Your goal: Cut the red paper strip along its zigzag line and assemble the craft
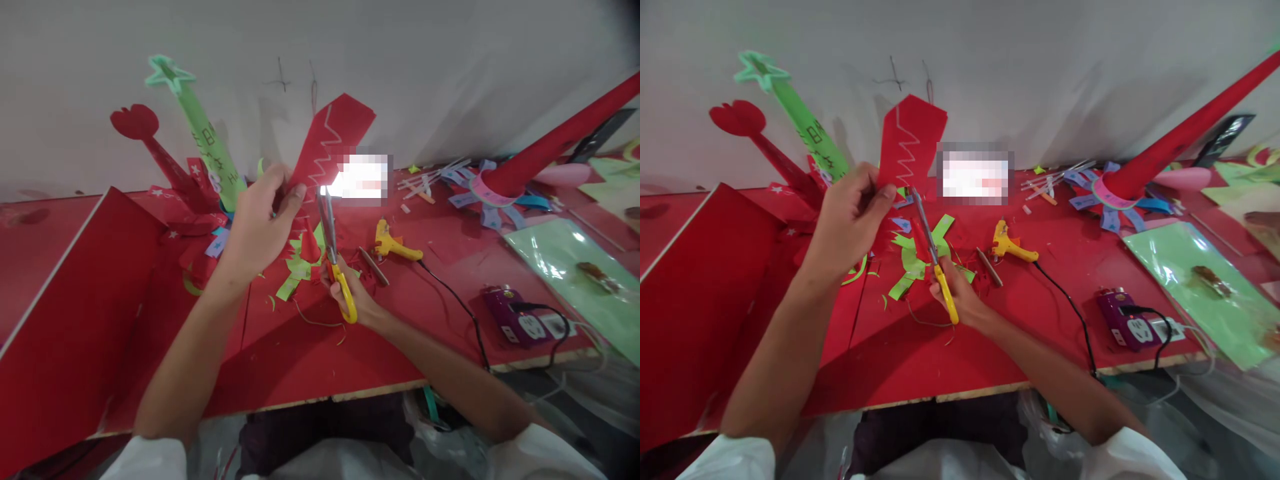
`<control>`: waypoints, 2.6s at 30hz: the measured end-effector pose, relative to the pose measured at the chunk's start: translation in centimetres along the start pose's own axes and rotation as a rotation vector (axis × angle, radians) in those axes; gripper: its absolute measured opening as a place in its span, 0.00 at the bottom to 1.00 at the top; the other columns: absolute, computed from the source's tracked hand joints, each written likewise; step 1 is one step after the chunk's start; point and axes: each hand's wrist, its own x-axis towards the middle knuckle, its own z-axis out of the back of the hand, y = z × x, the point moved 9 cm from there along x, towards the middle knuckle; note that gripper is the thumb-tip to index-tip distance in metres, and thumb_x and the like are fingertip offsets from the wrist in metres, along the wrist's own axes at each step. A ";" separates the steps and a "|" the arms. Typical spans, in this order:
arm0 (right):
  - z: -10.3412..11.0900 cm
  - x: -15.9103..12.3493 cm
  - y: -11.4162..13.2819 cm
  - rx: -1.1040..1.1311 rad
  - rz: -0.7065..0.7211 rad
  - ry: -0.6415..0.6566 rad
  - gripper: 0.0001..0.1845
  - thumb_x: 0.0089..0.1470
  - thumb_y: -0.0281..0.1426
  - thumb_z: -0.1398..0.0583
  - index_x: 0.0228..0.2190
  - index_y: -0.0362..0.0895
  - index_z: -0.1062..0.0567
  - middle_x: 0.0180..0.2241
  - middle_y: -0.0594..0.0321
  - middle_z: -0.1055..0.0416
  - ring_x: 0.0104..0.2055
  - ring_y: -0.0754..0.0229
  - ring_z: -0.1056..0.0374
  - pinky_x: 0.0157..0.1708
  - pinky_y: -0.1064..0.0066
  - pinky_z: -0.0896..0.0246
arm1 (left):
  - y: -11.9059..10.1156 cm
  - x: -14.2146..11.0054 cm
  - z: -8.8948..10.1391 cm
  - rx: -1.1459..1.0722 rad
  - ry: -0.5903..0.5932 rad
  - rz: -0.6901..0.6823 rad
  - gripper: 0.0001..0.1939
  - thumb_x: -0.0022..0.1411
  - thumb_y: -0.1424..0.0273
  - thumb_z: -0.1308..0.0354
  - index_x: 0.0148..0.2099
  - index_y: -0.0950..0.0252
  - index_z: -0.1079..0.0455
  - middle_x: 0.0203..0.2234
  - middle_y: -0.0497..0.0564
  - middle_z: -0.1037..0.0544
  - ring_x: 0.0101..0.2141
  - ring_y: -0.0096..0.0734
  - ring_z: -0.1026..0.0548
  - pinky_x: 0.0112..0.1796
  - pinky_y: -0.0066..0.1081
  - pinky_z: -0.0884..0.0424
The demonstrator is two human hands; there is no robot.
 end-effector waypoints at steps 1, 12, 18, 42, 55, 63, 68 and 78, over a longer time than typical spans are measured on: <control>0.2 0.0 0.3 0.004 0.017 -0.004 0.32 0.59 0.67 0.39 0.39 0.52 0.33 0.35 0.64 0.35 0.32 0.59 0.39 0.32 0.65 0.33 | 0.0 0.0 0.1 0.004 -0.005 -0.002 0.13 0.74 0.69 0.42 0.34 0.57 0.39 0.27 0.47 0.36 0.28 0.34 0.38 0.32 0.41 0.40; 0.2 0.2 2.9 0.056 0.040 -0.021 0.33 0.57 0.65 0.35 0.36 0.49 0.34 0.32 0.67 0.37 0.29 0.64 0.45 0.25 0.70 0.44 | -0.6 -0.6 -0.9 -0.008 0.017 0.034 0.14 0.71 0.72 0.42 0.30 0.59 0.37 0.21 0.44 0.40 0.23 0.29 0.43 0.29 0.38 0.45; 0.3 0.2 3.0 0.080 0.034 -0.022 0.33 0.57 0.65 0.35 0.36 0.49 0.34 0.34 0.67 0.37 0.30 0.64 0.42 0.29 0.70 0.38 | -0.9 -0.7 -2.0 0.022 0.052 0.005 0.14 0.67 0.76 0.42 0.29 0.61 0.39 0.19 0.42 0.42 0.22 0.26 0.46 0.28 0.36 0.47; 0.6 0.1 2.3 -0.009 0.042 0.001 0.38 0.57 0.71 0.42 0.39 0.49 0.34 0.34 0.65 0.37 0.30 0.63 0.43 0.25 0.70 0.47 | -0.6 -0.6 -2.0 0.040 0.082 0.041 0.15 0.68 0.76 0.43 0.28 0.62 0.40 0.19 0.41 0.44 0.23 0.25 0.47 0.27 0.35 0.49; 0.6 0.1 3.3 -0.055 0.014 0.003 0.39 0.55 0.73 0.43 0.35 0.49 0.36 0.30 0.67 0.40 0.28 0.64 0.48 0.22 0.70 0.52 | -0.1 -0.5 -1.5 0.029 0.125 0.089 0.12 0.68 0.73 0.41 0.29 0.62 0.34 0.20 0.43 0.40 0.24 0.27 0.44 0.27 0.35 0.48; 0.7 0.0 3.4 -0.092 -0.012 0.007 0.40 0.55 0.74 0.44 0.34 0.49 0.37 0.31 0.67 0.41 0.29 0.64 0.48 0.23 0.71 0.51 | 0.0 -0.4 -1.3 0.036 0.129 0.099 0.12 0.67 0.74 0.41 0.29 0.62 0.34 0.20 0.42 0.41 0.24 0.26 0.45 0.27 0.35 0.48; 0.9 0.0 2.8 -0.089 -0.024 -0.015 0.39 0.55 0.73 0.43 0.34 0.49 0.38 0.31 0.67 0.42 0.30 0.63 0.46 0.24 0.71 0.48 | 0.1 -0.4 -1.2 0.035 0.120 0.102 0.11 0.67 0.73 0.41 0.30 0.61 0.30 0.19 0.43 0.39 0.23 0.26 0.44 0.26 0.35 0.48; 0.9 -0.1 3.0 -0.091 -0.028 -0.007 0.38 0.56 0.72 0.42 0.33 0.49 0.38 0.30 0.67 0.41 0.28 0.64 0.47 0.22 0.72 0.50 | 0.4 -0.4 -1.3 0.012 0.114 0.096 0.12 0.68 0.73 0.41 0.29 0.61 0.32 0.19 0.43 0.41 0.22 0.26 0.45 0.25 0.34 0.49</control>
